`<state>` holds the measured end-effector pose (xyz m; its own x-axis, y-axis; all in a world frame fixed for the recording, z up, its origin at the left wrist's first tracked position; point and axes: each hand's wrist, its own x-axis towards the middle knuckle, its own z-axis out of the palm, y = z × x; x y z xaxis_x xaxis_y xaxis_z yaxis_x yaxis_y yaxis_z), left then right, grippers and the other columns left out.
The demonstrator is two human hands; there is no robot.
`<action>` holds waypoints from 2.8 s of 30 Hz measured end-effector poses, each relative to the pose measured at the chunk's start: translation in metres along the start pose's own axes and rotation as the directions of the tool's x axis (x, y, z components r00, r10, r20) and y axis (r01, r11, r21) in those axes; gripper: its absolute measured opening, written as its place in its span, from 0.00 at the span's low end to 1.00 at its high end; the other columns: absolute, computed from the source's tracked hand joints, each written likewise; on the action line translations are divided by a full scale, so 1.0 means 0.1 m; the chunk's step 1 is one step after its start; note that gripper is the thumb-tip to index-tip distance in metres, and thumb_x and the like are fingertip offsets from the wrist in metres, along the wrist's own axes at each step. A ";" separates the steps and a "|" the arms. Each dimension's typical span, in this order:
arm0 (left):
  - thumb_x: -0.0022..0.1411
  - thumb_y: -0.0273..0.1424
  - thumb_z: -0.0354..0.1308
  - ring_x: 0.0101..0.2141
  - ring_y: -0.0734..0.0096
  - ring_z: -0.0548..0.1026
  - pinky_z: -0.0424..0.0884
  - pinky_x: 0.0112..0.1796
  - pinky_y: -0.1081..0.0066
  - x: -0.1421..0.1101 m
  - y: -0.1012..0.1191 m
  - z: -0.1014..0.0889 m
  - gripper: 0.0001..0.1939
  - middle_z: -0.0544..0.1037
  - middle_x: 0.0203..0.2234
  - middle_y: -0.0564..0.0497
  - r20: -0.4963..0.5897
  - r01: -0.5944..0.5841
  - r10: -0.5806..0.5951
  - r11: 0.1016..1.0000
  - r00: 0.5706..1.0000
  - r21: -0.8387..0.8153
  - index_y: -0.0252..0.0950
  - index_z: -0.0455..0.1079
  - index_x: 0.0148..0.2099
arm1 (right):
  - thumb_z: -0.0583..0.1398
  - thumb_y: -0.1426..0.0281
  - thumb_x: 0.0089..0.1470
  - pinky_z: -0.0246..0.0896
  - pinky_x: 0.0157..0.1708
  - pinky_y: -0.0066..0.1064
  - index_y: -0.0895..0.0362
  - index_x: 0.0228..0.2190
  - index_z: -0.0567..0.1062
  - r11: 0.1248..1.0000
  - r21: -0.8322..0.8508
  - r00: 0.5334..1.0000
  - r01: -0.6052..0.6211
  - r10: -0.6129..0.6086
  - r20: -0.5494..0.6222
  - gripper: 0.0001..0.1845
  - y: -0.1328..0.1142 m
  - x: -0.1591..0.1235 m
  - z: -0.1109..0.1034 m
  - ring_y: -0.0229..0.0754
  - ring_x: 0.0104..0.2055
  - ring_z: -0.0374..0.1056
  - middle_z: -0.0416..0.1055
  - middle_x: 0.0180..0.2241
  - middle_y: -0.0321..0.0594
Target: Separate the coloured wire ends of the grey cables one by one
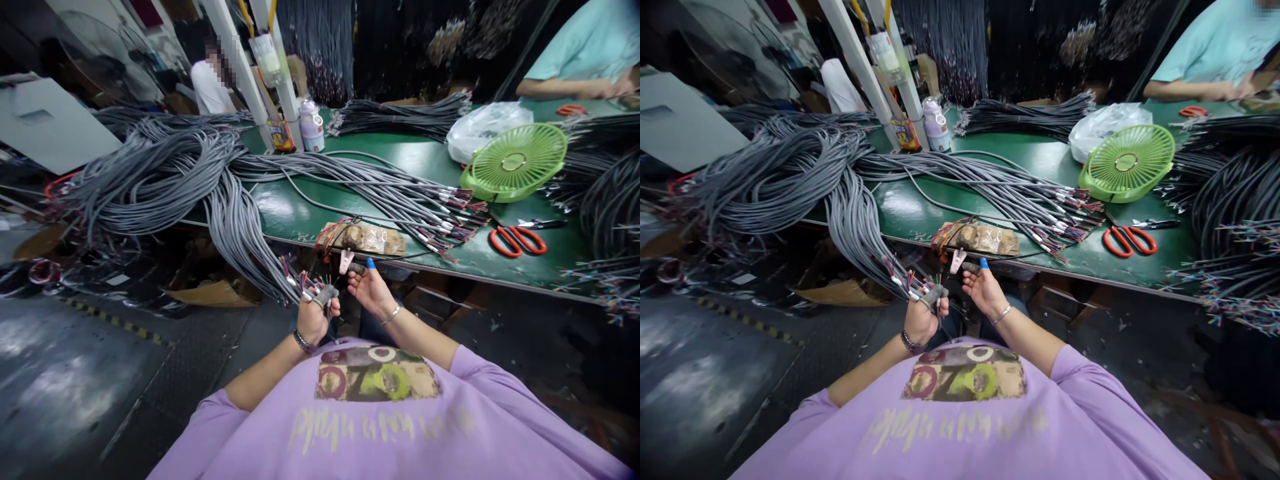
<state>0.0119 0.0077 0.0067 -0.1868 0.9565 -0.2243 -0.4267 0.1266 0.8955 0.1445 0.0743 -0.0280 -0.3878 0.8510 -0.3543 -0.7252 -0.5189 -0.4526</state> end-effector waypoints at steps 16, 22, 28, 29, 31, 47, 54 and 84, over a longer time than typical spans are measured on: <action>0.49 0.44 0.63 0.30 0.62 0.79 0.72 0.32 0.68 -0.09 -0.11 -0.19 0.21 0.81 0.28 0.42 0.122 0.031 -0.026 0.999 0.992 -0.042 0.30 0.74 0.37 | 0.64 0.58 0.45 0.61 0.24 0.24 0.56 0.31 0.76 0.958 -0.267 0.993 0.104 -0.114 -0.023 0.15 0.06 -0.35 -0.24 0.31 0.23 0.61 0.69 0.25 0.33; 0.50 0.45 0.62 0.30 0.63 0.78 0.71 0.33 0.68 -0.19 -0.09 -0.26 0.23 0.80 0.29 0.42 0.140 0.014 -0.008 0.999 0.990 -0.041 0.30 0.74 0.39 | 0.65 0.61 0.45 0.59 0.25 0.25 0.56 0.30 0.76 0.870 -0.451 0.977 0.201 -0.211 0.030 0.12 0.13 -0.52 -0.22 0.31 0.24 0.61 0.69 0.25 0.34; 0.52 0.47 0.59 0.13 0.79 0.68 0.59 0.16 0.78 -0.29 -0.01 -0.35 0.21 0.76 0.18 0.50 0.278 0.036 -0.087 0.983 0.957 0.182 0.31 0.73 0.34 | 0.64 0.62 0.47 0.57 0.25 0.26 0.57 0.33 0.77 0.752 -0.613 0.968 0.244 -0.225 0.109 0.13 0.17 -0.69 -0.10 0.32 0.24 0.60 0.68 0.26 0.36; 0.53 0.46 0.59 0.12 0.81 0.65 0.57 0.15 0.78 -0.31 -0.01 -0.36 0.21 0.75 0.17 0.50 0.315 0.022 -0.103 0.968 0.944 0.250 0.30 0.73 0.31 | 0.64 0.62 0.47 0.57 0.26 0.26 0.57 0.34 0.77 0.708 -0.654 0.963 0.266 -0.224 0.149 0.14 0.16 -0.71 -0.06 0.33 0.25 0.60 0.69 0.26 0.36; 0.54 0.45 0.59 0.11 0.82 0.63 0.56 0.14 0.78 -0.35 -0.01 -0.36 0.19 0.74 0.16 0.50 0.371 -0.007 -0.134 0.935 0.919 0.353 0.30 0.70 0.27 | 0.64 0.62 0.47 0.59 0.28 0.28 0.56 0.37 0.76 0.617 -0.716 0.944 0.328 -0.197 0.263 0.16 0.14 -0.77 0.02 0.35 0.29 0.63 0.71 0.30 0.37; 0.54 0.44 0.60 0.31 0.66 0.77 0.72 0.31 0.71 -0.39 0.08 -0.43 0.20 0.80 0.32 0.43 0.356 -0.042 -0.027 0.982 0.934 0.183 0.33 0.74 0.41 | 0.64 0.62 0.47 0.59 0.27 0.29 0.56 0.28 0.77 0.421 -0.802 0.906 0.423 -0.213 0.366 0.09 0.04 -0.79 0.13 0.37 0.25 0.63 0.72 0.24 0.37; 0.55 0.38 0.61 0.46 0.59 0.74 0.69 0.45 0.64 -0.35 0.26 -0.38 0.20 0.77 0.45 0.41 0.310 -0.117 0.085 0.989 0.947 0.085 0.35 0.72 0.49 | 0.65 0.63 0.44 0.56 0.23 0.28 0.56 0.25 0.77 0.417 -0.820 0.919 0.392 -0.204 0.336 0.09 0.05 -0.74 0.17 0.35 0.22 0.60 0.71 0.21 0.36; 0.55 0.43 0.58 0.10 0.81 0.64 0.54 0.13 0.79 -0.29 -0.02 -0.24 0.17 0.73 0.14 0.54 0.226 -0.030 -0.076 0.901 0.971 0.433 0.34 0.65 0.28 | 0.66 0.61 0.42 0.57 0.26 0.26 0.58 0.24 0.72 0.591 -0.747 0.950 0.305 -0.129 0.286 0.14 0.11 -0.50 0.26 0.33 0.24 0.60 0.68 0.22 0.33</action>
<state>-0.0028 -0.0265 0.0017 0.0511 0.9787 -0.1988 0.0046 0.1988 0.9800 0.1407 0.0283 0.0057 -0.4375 0.8981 -0.0446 -0.1219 -0.1084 -0.9866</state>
